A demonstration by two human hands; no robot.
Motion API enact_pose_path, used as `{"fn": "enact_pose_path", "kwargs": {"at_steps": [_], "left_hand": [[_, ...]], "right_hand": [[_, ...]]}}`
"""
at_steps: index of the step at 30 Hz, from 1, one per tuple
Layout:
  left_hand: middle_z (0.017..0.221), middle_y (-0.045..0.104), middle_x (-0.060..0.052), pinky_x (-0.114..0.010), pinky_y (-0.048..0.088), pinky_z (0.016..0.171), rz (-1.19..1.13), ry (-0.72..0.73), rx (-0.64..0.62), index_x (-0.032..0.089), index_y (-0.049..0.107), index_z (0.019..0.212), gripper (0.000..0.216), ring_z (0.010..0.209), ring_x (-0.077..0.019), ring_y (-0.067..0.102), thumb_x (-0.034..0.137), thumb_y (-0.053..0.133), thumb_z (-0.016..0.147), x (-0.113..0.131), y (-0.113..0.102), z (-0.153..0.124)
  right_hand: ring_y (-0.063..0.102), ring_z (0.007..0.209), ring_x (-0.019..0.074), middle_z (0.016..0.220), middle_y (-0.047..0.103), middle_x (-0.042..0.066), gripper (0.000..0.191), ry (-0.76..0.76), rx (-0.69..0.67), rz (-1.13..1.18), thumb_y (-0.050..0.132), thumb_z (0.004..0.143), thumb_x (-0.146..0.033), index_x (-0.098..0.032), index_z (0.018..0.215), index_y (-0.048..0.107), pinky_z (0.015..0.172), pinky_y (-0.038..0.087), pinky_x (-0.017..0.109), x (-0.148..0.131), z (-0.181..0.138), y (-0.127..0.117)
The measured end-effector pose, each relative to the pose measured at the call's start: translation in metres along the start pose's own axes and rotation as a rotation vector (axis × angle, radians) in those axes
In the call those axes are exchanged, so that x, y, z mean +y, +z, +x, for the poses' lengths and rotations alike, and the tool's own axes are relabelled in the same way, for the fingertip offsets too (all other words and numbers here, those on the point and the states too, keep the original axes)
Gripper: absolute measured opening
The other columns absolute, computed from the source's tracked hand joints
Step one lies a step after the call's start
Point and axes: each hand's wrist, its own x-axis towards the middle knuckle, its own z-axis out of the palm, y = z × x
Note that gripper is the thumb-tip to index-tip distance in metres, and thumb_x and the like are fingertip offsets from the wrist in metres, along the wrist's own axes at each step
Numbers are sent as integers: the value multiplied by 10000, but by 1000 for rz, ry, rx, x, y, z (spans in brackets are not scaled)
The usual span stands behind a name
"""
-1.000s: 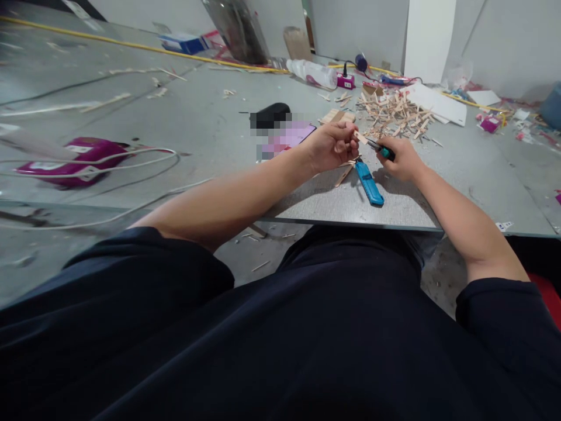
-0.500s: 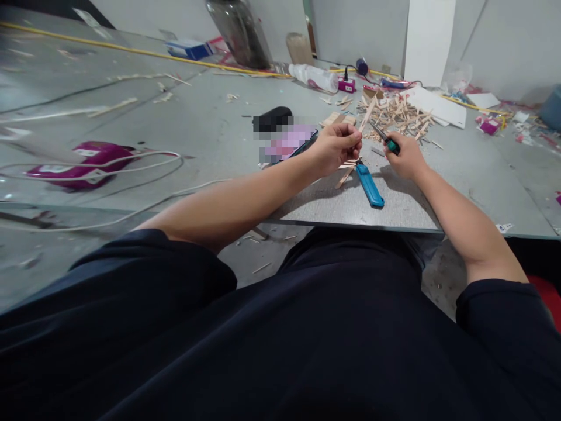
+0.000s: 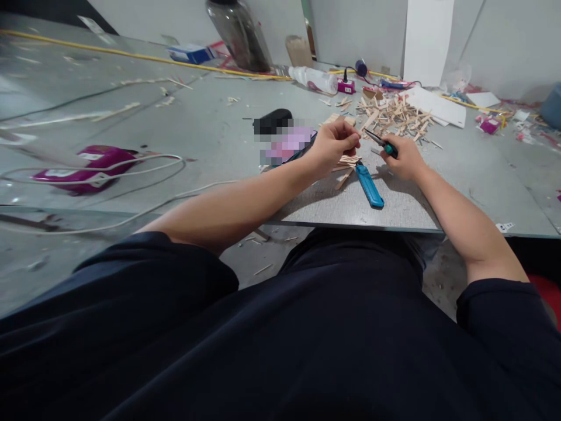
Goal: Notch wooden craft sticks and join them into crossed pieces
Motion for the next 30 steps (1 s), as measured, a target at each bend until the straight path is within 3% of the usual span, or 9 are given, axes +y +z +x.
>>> {"fn": "enact_pose_path", "kwargs": {"at_steps": [7,19,30], "left_hand": [[728,635,31,-264,492,649,-15,27,53,224,685,858,240,611,-88,551,80,828,986,1,-2,1],[682,607,55,-232,465,624,-67,-107,91,233,655,850,246,590,-86,542,96,775,1015,6,-6,3],[722,621,35,-244,490,670,-43,-58,64,229,668,813,278,620,-88,546,38,785,977,5,-6,3]], "right_hand": [[720,976,339,1084,840,68,279,3,-66,39,712,985,-518,-306,1159,761,972,587,566,-1,0,-4],[721,941,343,1029,817,71,233,7,-109,54,730,934,-459,-304,1103,766,955,600,575,-1,0,-5],[707,909,310,985,793,52,262,2,-137,77,699,913,-457,-303,1108,781,917,574,514,0,-1,-5]]}}
